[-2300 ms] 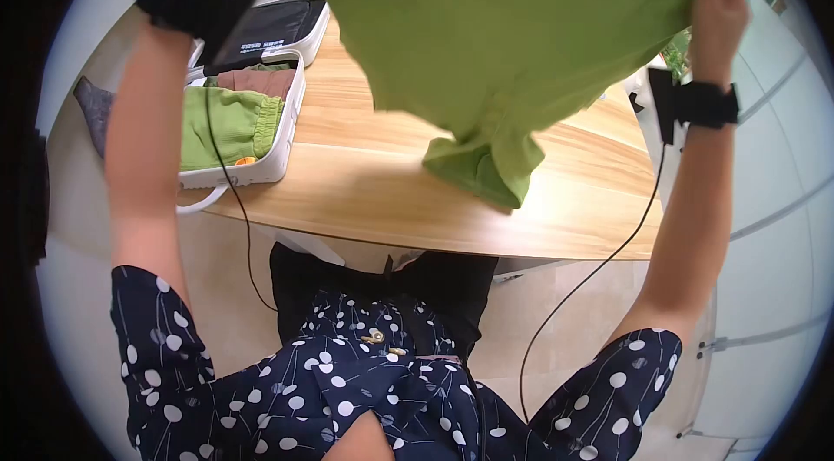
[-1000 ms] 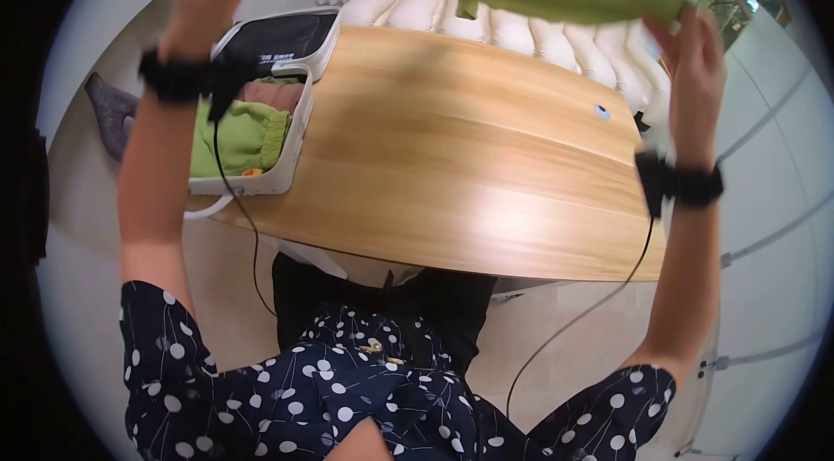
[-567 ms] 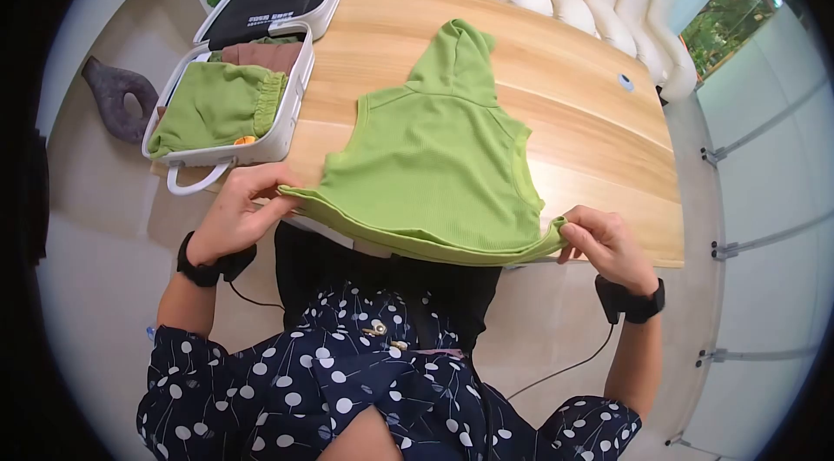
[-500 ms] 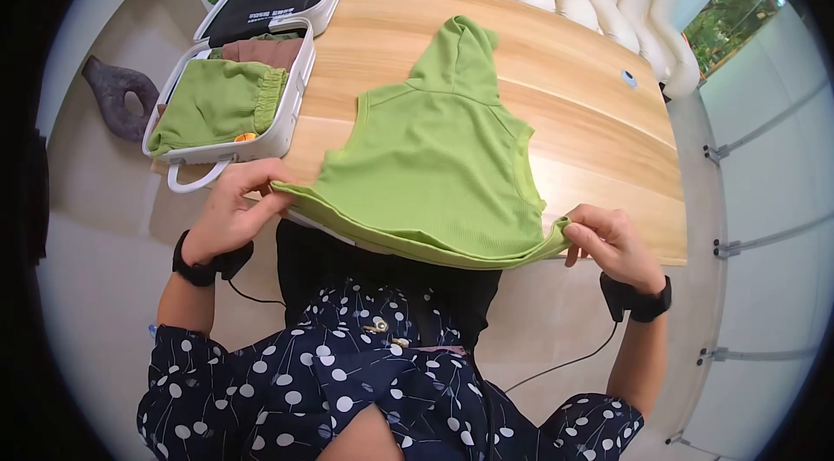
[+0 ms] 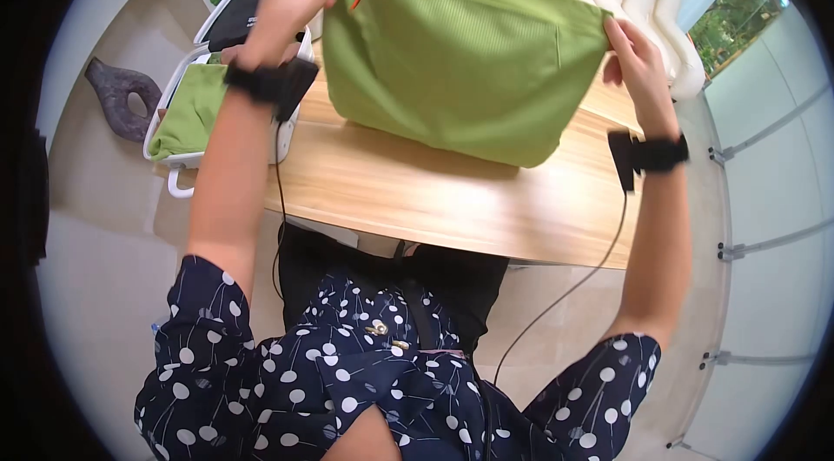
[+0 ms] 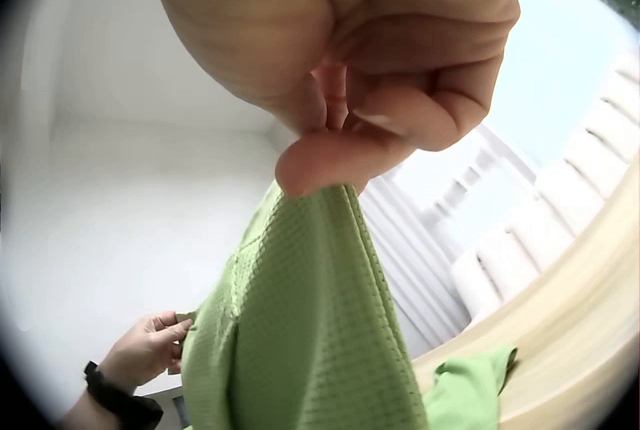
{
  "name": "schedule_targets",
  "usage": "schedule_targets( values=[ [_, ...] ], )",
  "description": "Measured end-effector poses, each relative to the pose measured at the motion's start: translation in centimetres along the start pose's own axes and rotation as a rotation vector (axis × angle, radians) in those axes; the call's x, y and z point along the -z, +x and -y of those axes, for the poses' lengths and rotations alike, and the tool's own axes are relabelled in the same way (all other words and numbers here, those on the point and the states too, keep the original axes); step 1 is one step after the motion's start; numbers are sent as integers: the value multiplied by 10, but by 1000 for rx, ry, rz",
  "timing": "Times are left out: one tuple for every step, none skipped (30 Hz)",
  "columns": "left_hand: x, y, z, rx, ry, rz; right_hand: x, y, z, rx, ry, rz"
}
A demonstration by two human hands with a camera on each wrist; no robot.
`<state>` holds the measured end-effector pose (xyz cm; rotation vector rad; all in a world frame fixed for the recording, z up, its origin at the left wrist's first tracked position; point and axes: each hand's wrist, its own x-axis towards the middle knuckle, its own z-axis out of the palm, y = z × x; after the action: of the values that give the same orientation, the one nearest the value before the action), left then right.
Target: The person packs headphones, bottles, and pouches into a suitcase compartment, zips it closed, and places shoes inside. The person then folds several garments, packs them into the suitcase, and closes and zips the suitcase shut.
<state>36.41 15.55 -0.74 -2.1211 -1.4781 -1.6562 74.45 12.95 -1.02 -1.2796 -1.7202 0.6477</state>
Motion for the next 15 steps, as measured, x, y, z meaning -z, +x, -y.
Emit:
schedule_targets(
  values=[
    [-20, 11, 17, -31, -16, 7, -2, 19, -17, 8, 7, -11],
    [-41, 16, 29, 91, 26, 47, -9, 34, -33, -21, -21, -65],
    [-67, 18, 62, 16, 213, 23, -18, 43, -50, -54, -48, -119],
    [-76, 8, 65, 97, 304, 162, -25, 48, -69, -109, -184, -116],
    [-81, -2, 63, 174, 397, 296, -32, 52, -87, -159, -318, -116],
    [-81, -17, 60, 174, 339, 322, -41, 53, -115, -49, -381, -142],
    [-80, -34, 58, 174, 280, 348, -49, 55, -134, 60, -445, -168],
    [-79, -48, 62, 81, 267, 404, -60, 43, -128, 87, -356, -131],
    [-76, -62, 63, -8, 254, 462, -66, 28, -110, 119, -406, -50],
    [-67, -75, 52, -74, 211, 514, -75, 10, -93, 168, -375, -15],
    [-57, -87, 40, -138, 168, 566, -82, -4, -85, 235, -412, 25],
    [-52, -97, 32, -132, 168, 573, -88, -20, -67, 187, -461, 97],
    [-48, -105, 25, -180, 98, 689, -91, -33, -52, 211, -496, 169],
    [-45, -114, 19, -228, 24, 804, -93, -45, -44, 298, -517, 196],
    [-43, -122, 16, -222, 21, 807, -96, -55, -35, 296, -557, 238]
  ],
)
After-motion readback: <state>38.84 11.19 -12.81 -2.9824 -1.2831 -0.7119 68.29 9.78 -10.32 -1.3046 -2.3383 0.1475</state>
